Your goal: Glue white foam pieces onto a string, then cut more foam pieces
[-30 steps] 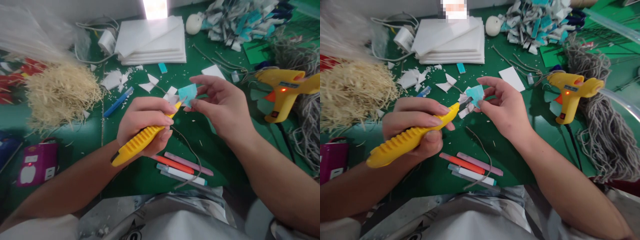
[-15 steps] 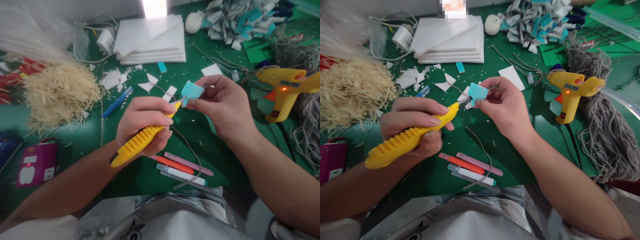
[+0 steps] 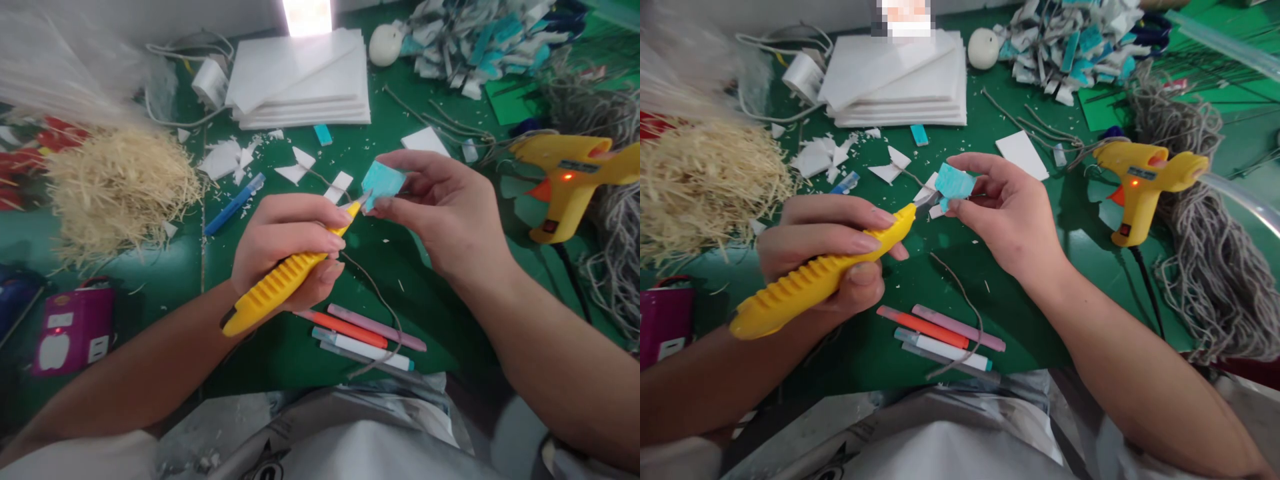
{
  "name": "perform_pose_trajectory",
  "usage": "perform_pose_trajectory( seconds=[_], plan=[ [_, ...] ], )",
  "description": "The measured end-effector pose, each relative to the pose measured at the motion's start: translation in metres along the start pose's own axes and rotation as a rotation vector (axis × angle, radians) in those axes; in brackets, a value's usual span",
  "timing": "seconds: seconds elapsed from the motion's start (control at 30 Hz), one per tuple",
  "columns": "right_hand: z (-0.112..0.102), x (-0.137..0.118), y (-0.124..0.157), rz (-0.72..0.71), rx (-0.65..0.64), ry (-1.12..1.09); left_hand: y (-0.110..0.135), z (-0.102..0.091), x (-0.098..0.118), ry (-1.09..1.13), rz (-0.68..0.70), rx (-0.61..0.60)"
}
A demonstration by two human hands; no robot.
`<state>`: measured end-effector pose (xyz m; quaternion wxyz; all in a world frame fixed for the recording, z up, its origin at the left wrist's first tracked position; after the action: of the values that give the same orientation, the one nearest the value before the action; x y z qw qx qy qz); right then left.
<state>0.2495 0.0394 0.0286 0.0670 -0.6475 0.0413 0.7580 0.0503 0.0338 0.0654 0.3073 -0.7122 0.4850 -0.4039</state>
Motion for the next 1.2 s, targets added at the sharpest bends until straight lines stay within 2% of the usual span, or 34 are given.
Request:
perform_pose_trajectory(
  seconds=[0.37, 0.67, 1.2],
  plan=[
    [-0.0004, 0.0037, 0.0008, 0.004, -0.003, 0.018, 0.0037, 0.0007, 0.0008, -0.021, -0.074, -0.014],
    [-0.0020, 0.0009, -0.0008, -0.032, 0.057, -0.026, 0.0035, 0.0005, 0.0025, -0.015, -0.122, -0.121],
    [0.0022, -0.0058, 0.0040, -0.074, 0.065, -0.016, 0.0026, 0.0009, 0.0046, 0.005, -0.140, -0.129]
  ],
)
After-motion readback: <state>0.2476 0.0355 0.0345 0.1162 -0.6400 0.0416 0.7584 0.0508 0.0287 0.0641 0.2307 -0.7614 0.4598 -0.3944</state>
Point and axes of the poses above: each hand's wrist, its own y-axis away from the middle knuckle, its own z-axis out of the palm, x = y × z, the point moved 6 cm from there along -y, towards the middle knuckle, and after that the axes turned 11 degrees about -y, right-handed, at the moved point
